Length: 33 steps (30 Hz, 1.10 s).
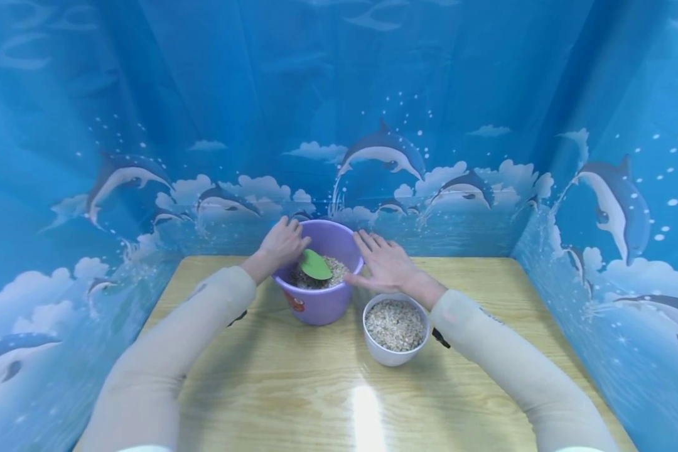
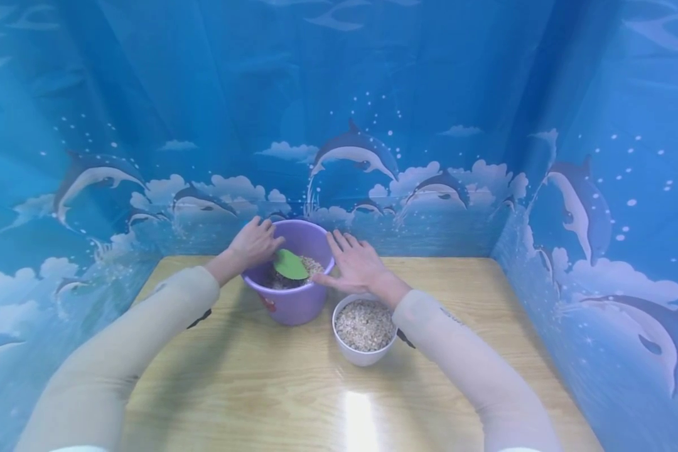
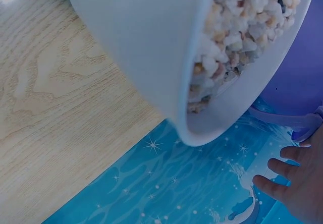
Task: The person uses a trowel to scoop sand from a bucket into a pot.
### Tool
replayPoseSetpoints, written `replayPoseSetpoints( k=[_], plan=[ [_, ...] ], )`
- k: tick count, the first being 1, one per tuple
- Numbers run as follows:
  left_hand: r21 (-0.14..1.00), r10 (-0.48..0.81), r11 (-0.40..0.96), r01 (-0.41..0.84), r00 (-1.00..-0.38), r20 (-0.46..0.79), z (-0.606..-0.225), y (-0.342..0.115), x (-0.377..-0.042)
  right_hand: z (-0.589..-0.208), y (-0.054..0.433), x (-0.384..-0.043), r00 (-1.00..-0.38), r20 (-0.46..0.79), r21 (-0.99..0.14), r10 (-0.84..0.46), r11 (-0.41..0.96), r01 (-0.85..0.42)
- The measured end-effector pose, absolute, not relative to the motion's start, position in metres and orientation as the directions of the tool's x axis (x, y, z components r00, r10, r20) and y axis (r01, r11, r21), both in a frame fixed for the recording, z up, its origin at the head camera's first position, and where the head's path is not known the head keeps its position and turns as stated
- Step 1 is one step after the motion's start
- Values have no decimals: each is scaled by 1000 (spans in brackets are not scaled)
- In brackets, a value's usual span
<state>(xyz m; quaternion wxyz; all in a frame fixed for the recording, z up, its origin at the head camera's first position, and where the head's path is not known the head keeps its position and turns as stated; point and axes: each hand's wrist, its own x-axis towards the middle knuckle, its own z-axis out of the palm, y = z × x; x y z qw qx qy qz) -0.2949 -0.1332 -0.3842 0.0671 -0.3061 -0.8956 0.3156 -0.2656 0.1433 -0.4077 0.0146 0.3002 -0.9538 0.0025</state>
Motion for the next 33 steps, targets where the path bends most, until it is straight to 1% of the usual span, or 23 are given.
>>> replayPoseSetpoints(
  k=[4, 9, 22, 28, 33],
  plan=[
    [-642, 592, 583, 498, -801, -83, -384, -133, -296, -408, 143, -266, -820, 26, 9, -571, 821, -571],
    [-648, 595, 576, 498, -799, -85, -386, -130, -298, -408, 142, -265, -822, 26, -6, -569, 822, -569],
    [-557, 593, 645, 523, -802, -67, -398, -123, -298, -409, 142, -266, -828, 18, -2, -561, 828, -561],
    [-483, 609, 682, 549, -792, -40, -402, -120, -296, -410, 141, -266, -833, 24, -16, -553, 833, -553],
    [-471, 608, 691, 548, -794, -33, -402, -118, -294, -411, 141, -266, -836, 15, -29, -548, 836, -548]
  ],
)
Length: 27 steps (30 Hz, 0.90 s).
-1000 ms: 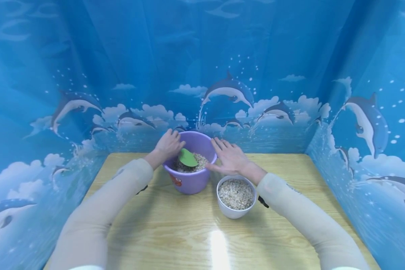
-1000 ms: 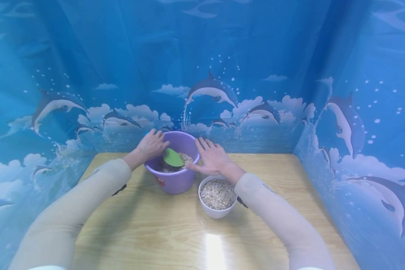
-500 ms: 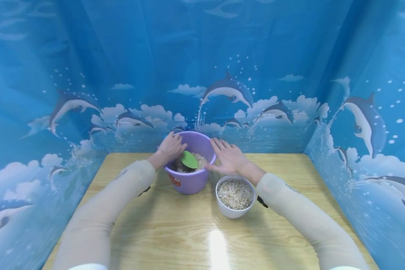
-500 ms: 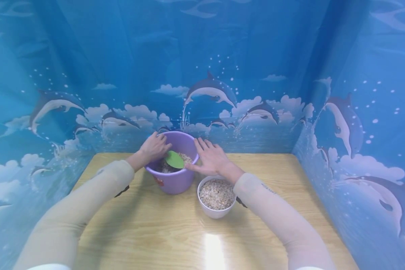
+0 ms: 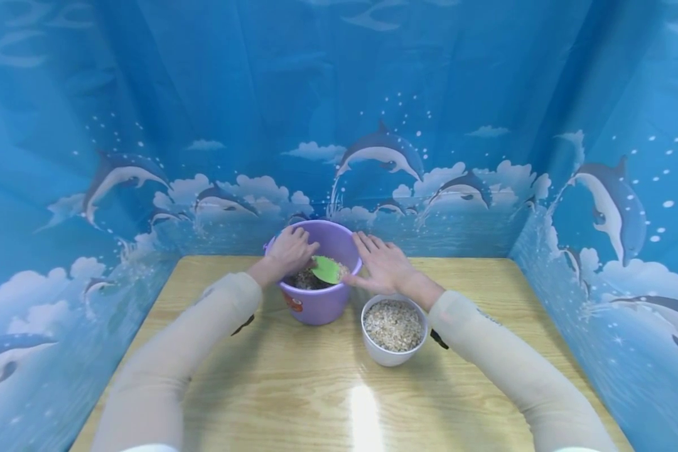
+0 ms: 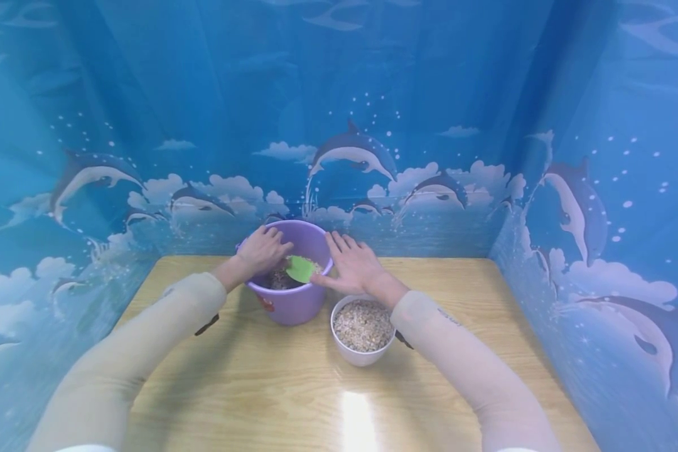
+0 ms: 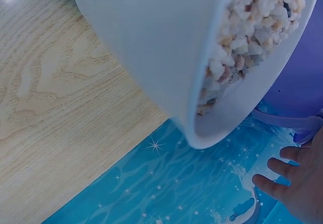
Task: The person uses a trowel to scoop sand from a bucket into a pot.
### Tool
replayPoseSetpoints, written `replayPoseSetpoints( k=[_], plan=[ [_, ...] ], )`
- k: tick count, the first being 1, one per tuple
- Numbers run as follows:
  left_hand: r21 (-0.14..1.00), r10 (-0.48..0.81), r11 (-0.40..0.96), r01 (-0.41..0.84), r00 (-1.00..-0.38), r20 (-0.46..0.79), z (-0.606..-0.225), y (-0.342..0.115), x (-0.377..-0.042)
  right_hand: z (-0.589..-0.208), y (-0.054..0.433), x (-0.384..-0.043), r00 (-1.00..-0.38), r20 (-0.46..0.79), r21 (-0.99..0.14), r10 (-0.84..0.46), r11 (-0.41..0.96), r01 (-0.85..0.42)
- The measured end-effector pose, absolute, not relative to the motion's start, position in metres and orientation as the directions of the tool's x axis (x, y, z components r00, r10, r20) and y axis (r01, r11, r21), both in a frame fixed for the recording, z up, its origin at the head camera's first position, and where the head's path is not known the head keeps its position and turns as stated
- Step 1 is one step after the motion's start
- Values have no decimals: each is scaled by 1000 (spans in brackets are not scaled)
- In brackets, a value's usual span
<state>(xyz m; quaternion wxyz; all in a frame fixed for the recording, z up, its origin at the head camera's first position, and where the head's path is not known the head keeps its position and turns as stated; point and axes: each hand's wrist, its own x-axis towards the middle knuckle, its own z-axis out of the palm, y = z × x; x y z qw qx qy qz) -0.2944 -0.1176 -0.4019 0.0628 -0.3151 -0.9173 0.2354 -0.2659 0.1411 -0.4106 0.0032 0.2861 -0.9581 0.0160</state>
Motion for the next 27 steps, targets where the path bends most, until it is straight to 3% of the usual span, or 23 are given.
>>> replayPoseSetpoints(
  k=[27],
  plan=[
    [-285, 548, 812, 509, -834, 72, -381, -141, -282, -412, 143, -266, -830, 30, -29, -557, 830, -558]
  ],
)
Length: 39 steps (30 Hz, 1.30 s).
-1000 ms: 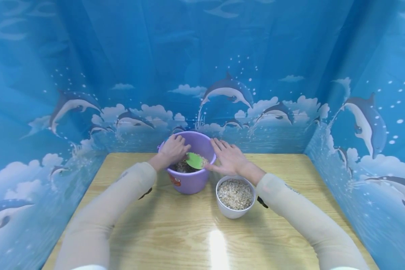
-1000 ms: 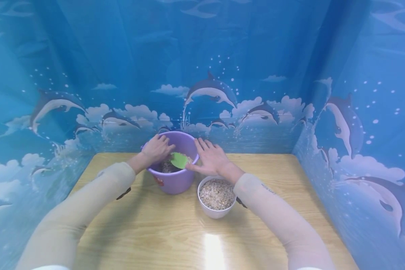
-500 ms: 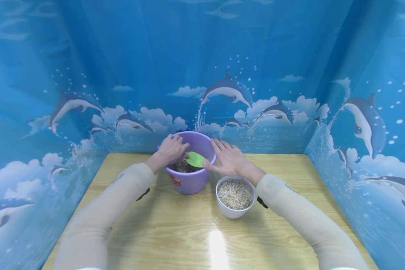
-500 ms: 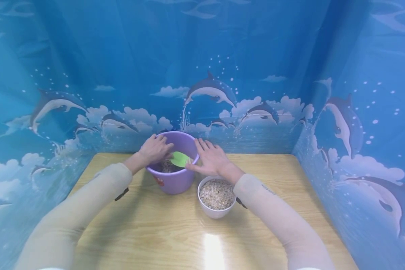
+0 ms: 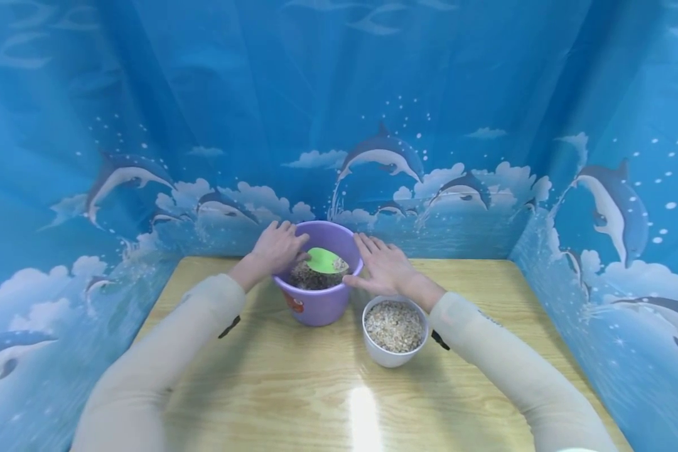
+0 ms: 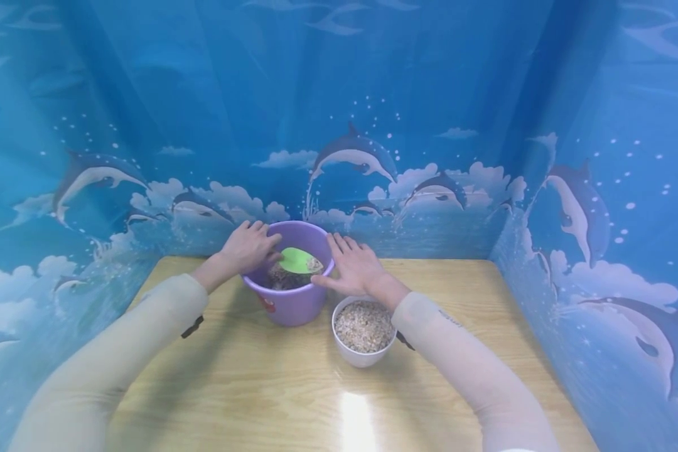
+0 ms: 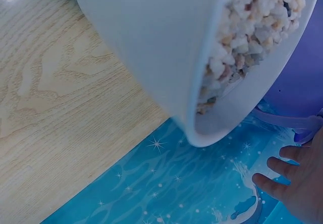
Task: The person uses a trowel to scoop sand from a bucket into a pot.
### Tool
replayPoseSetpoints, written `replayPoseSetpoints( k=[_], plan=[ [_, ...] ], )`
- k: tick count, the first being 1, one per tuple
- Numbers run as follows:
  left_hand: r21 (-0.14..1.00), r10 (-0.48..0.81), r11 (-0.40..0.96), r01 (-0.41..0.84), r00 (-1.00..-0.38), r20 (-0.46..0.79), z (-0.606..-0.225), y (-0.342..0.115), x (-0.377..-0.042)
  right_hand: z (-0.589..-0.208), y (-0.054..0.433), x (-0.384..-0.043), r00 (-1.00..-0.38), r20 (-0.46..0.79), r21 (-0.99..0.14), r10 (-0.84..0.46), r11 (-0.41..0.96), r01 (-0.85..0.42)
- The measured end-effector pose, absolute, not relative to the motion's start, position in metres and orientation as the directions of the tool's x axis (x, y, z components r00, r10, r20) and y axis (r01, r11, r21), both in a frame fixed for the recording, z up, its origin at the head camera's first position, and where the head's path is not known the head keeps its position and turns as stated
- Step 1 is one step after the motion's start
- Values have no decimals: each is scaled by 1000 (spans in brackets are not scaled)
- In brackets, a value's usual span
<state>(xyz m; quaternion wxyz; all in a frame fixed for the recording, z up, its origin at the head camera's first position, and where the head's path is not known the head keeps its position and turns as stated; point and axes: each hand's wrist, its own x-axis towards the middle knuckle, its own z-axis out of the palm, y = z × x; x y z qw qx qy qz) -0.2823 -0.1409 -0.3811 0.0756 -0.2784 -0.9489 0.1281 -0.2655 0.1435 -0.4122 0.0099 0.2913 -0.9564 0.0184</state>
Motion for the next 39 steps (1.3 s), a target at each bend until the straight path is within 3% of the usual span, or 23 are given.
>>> replayPoseSetpoints(
  k=[17, 39],
  plan=[
    [-165, 496, 865, 473, -856, 144, -376, -156, -264, -410, 146, -265, -833, 8, -7, -553, 833, -553],
    [-92, 464, 886, 454, -869, 174, -375, -160, -244, -411, 145, -266, -835, 10, -20, -551, 835, -551]
  ],
)
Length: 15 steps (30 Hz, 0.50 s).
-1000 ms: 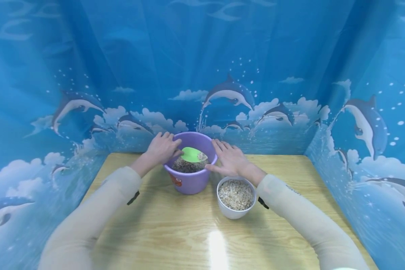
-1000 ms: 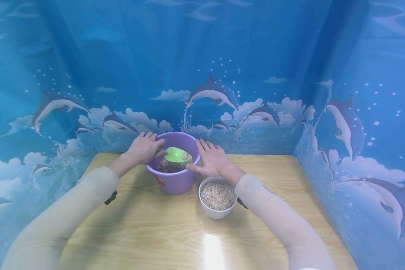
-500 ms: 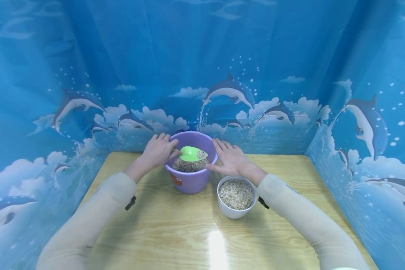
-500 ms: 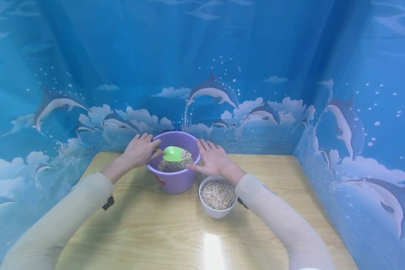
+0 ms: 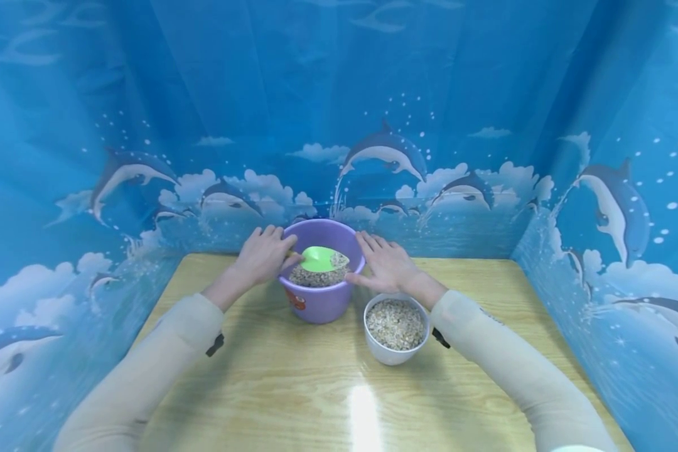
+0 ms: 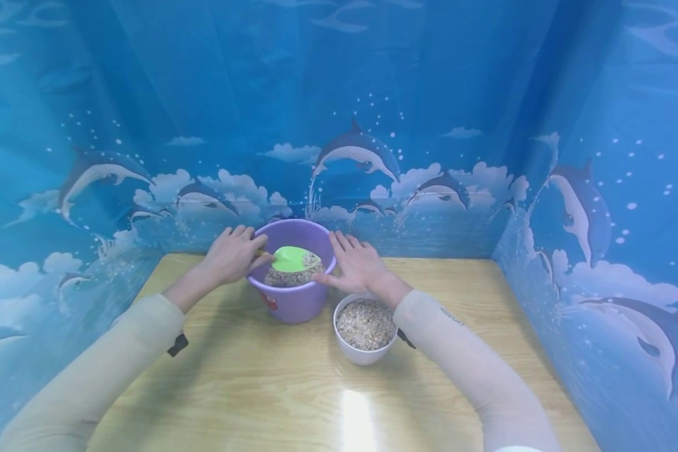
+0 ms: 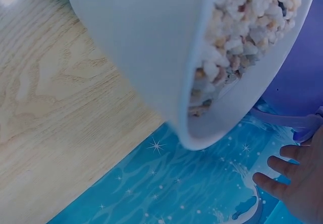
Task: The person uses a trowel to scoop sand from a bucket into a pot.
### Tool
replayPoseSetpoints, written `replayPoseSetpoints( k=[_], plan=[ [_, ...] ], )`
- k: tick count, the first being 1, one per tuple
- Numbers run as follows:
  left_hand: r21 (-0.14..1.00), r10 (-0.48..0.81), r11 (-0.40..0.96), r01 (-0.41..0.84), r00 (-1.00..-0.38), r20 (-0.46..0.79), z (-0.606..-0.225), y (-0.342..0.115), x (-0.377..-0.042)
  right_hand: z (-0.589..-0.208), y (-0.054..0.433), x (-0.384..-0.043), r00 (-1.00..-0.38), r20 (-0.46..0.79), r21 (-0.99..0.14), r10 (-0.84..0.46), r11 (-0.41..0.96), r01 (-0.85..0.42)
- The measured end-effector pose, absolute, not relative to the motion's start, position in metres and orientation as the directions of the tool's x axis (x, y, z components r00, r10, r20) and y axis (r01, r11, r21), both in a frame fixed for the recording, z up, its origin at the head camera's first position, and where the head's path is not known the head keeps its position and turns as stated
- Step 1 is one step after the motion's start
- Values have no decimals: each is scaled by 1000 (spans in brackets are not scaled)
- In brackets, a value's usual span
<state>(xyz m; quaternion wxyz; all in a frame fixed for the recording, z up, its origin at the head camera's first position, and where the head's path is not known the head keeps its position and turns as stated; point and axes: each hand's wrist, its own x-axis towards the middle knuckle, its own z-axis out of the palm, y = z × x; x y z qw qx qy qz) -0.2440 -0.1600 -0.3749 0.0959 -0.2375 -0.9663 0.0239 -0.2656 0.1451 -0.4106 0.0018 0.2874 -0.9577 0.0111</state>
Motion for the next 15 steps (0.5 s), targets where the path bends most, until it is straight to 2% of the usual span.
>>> replayPoseSetpoints(
  k=[9, 15],
  plan=[
    [-83, 468, 884, 461, -865, 179, -367, -153, -234, -406, 149, -261, -828, 26, -58, -560, 826, -561],
    [-84, 475, 880, 467, -861, 183, -362, -147, -225, -403, 159, -256, -818, 49, -44, -574, 817, -576]
  ],
)
